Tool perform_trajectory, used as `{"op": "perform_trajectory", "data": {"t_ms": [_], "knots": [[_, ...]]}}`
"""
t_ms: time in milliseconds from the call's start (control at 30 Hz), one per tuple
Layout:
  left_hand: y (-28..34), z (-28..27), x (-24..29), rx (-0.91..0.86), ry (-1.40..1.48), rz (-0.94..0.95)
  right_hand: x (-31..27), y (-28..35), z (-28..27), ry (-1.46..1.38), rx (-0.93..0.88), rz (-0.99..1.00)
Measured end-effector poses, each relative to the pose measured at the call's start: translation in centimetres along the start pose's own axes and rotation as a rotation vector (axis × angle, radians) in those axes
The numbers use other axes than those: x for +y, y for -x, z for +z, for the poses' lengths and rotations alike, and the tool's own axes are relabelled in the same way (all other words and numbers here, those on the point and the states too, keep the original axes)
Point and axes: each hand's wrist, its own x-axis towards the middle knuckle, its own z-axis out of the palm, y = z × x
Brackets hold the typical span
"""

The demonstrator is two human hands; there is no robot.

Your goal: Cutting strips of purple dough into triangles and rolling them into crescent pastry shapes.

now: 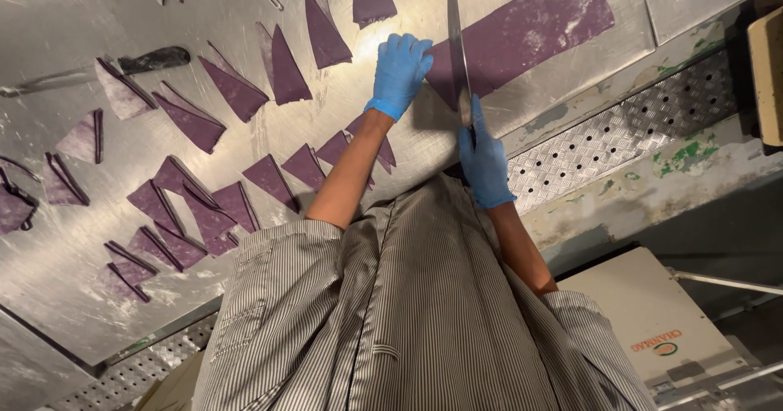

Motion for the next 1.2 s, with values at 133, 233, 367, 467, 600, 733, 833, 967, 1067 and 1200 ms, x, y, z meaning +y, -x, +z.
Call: {"op": "perform_trajectory", "data": {"t_ms": [133, 233, 367, 467, 600, 733, 833, 967, 1067, 1200], "knots": [[0.3, 0.0, 0.0, -0.003, 0.010, -0.003, 1.4, -0.2, -0.1, 0.048, -0.023, -0.028], [0.0, 0.0, -0.1, 0.025, 0.016, -0.008, 2.1, -0.5, -0.1, 0.103, -0.036, -0.067], [0.3, -0.5, 0.0, 0.028, 0.050, -0.016, 2.1, -0.2, 0.2, 0.125, -0.035, -0.108], [0.1, -0.7, 0.2, 0.029, 0.071, -0.022, 1.8, -0.2, 0.5, 0.119, -0.027, -0.117], [-1.3, -2.2, 2.3, 0.079, 0.198, -0.062, 2.2, 0.0, 0.9, 0.152, -0.067, -0.057], [-5.5, -1.7, 5.7, 0.152, 0.335, 0.010, 1.5, -0.2, 1.2, 0.205, -0.110, 0.007], [-9.3, -2.8, 8.5, -0.018, 0.256, 0.148, 0.6, -0.4, 1.3, 0.190, -0.114, 0.060], [-11.3, -2.3, 8.8, -0.286, 0.113, 0.321, 0.4, -0.4, 1.8, 0.132, -0.083, 0.039], [-12.1, -3.3, 8.3, -0.400, 0.106, 0.334, 0.3, -0.8, 2.3, 0.167, -0.102, 0.079], [-12.3, -2.8, 8.1, -0.440, 0.059, 0.366, -0.2, -1.0, 2.2, 0.214, -0.103, 0.136]]}}
